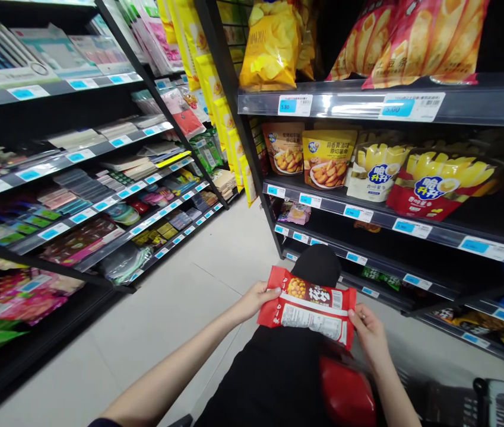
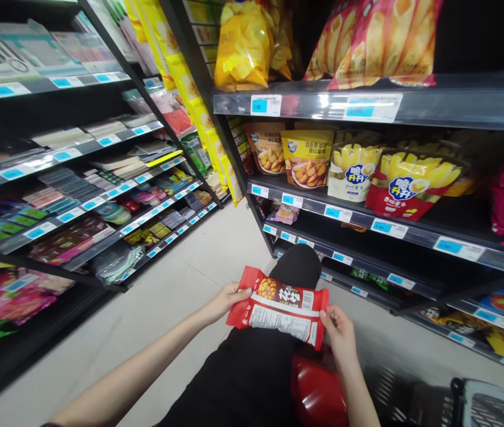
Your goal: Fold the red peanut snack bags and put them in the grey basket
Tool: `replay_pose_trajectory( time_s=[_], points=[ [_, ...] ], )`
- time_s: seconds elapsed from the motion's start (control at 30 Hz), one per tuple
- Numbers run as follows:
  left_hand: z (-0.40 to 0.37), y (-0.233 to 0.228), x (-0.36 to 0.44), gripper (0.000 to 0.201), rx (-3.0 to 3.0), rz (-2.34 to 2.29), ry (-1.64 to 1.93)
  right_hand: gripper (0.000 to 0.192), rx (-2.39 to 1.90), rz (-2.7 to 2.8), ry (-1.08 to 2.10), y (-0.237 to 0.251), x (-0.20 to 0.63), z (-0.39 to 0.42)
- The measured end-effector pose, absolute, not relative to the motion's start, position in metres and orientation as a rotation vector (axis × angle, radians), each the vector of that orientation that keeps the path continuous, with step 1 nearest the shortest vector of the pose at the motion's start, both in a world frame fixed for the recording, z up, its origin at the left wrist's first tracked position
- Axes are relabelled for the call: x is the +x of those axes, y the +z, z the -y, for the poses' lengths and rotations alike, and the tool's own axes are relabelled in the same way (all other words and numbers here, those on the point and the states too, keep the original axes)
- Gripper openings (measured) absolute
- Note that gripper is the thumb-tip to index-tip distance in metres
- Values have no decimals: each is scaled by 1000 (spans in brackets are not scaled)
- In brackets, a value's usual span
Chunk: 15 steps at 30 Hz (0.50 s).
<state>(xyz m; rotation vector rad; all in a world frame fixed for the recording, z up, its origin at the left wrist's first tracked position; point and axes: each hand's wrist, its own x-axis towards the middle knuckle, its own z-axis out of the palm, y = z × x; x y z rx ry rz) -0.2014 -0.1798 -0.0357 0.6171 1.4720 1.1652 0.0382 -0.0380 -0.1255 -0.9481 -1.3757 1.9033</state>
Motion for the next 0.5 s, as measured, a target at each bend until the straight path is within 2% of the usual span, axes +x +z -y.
replay_pose_trajectory(
  time_s=[0.1,0.2,0.27,0.37,0.5],
  points=[
    [149,-31,-198,43,1026,-1693,992,34,-1052,1539,1633,-117,58,20],
    [107,-27,-180,46,1559,-2046,636,39,-1178,1648,1283,-112,81,2],
    [79,-22,-161,48,1750,-2194,458,42,-1250,1588,1163,-114,95,-7],
    [45,-18,-134,46,1779,-2237,401,41,-1236,1372,1267,-118,115,-19],
    [18,-31,-122,38,1491,-1818,811,41,-994,1100,1448,-122,135,-28]
  ],
)
